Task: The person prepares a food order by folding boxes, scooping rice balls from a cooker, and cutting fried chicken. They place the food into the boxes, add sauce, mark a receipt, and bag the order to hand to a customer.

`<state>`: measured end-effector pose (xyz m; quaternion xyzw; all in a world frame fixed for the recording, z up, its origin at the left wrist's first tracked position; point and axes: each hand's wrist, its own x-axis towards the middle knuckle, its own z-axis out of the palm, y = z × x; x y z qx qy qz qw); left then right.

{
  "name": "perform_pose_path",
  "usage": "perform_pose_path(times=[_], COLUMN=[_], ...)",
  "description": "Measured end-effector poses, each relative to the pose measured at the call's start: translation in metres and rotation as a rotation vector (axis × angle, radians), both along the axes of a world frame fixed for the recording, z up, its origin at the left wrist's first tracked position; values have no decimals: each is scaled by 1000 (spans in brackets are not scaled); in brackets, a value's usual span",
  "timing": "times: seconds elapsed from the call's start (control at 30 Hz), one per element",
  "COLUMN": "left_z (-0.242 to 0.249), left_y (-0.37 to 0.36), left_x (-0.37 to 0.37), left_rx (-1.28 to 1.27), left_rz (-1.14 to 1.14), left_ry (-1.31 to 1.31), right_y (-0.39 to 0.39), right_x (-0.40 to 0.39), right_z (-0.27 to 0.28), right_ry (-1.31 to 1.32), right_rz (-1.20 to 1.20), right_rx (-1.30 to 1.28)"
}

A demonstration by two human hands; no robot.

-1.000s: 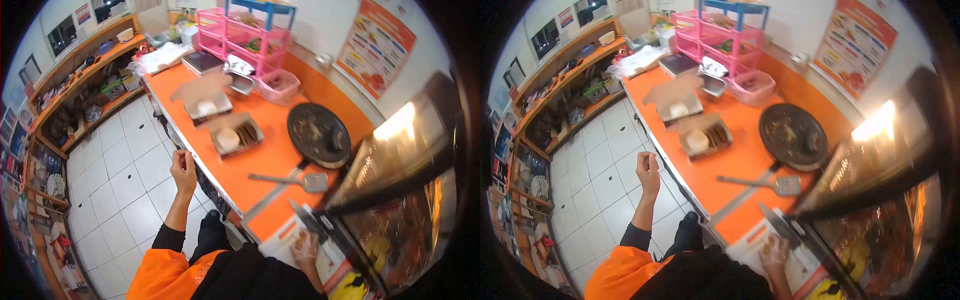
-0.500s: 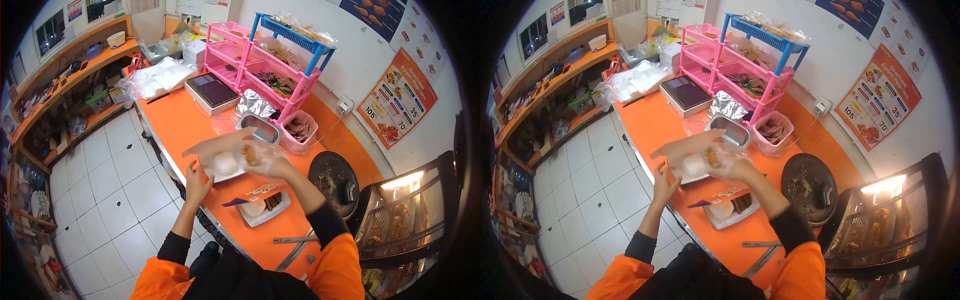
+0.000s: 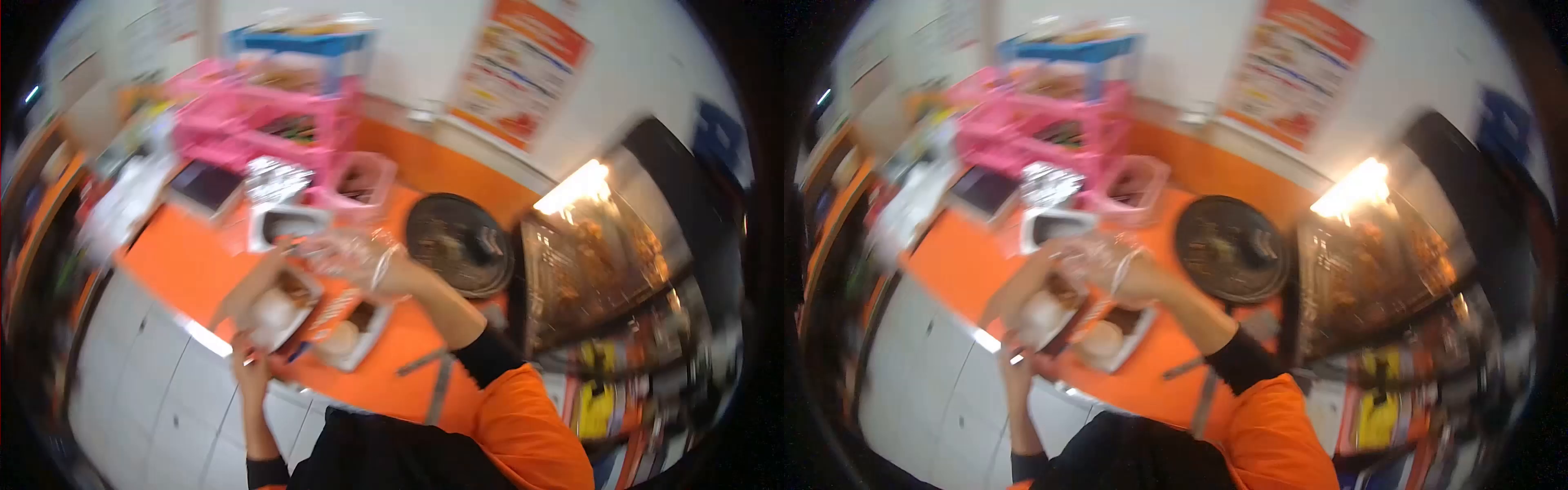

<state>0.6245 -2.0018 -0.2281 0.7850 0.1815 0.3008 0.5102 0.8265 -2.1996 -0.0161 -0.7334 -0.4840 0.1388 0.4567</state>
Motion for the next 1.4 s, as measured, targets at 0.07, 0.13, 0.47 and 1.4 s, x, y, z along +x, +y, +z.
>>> perform_pose_path(times=[0.07,0.13,0.47,1.4], left_z=[-4,-10,139,14], left_y=[15,37,-282,-750], left_x=[-3,13,57,-84], left_rx=[-138,-3,75,376], left_rz=[84,108,-268,-1492], left_ry=[-105,-349,-596,111], right_y=[-70,-149,-629,-801], right_x=[-39,-95,-324,-329], right_z=[26,52,-74,-136], right_ry=[77,212,-274,120], right_rz=[-82,-178,-1493,-1706], right_rx=[122,124,-337,-825])
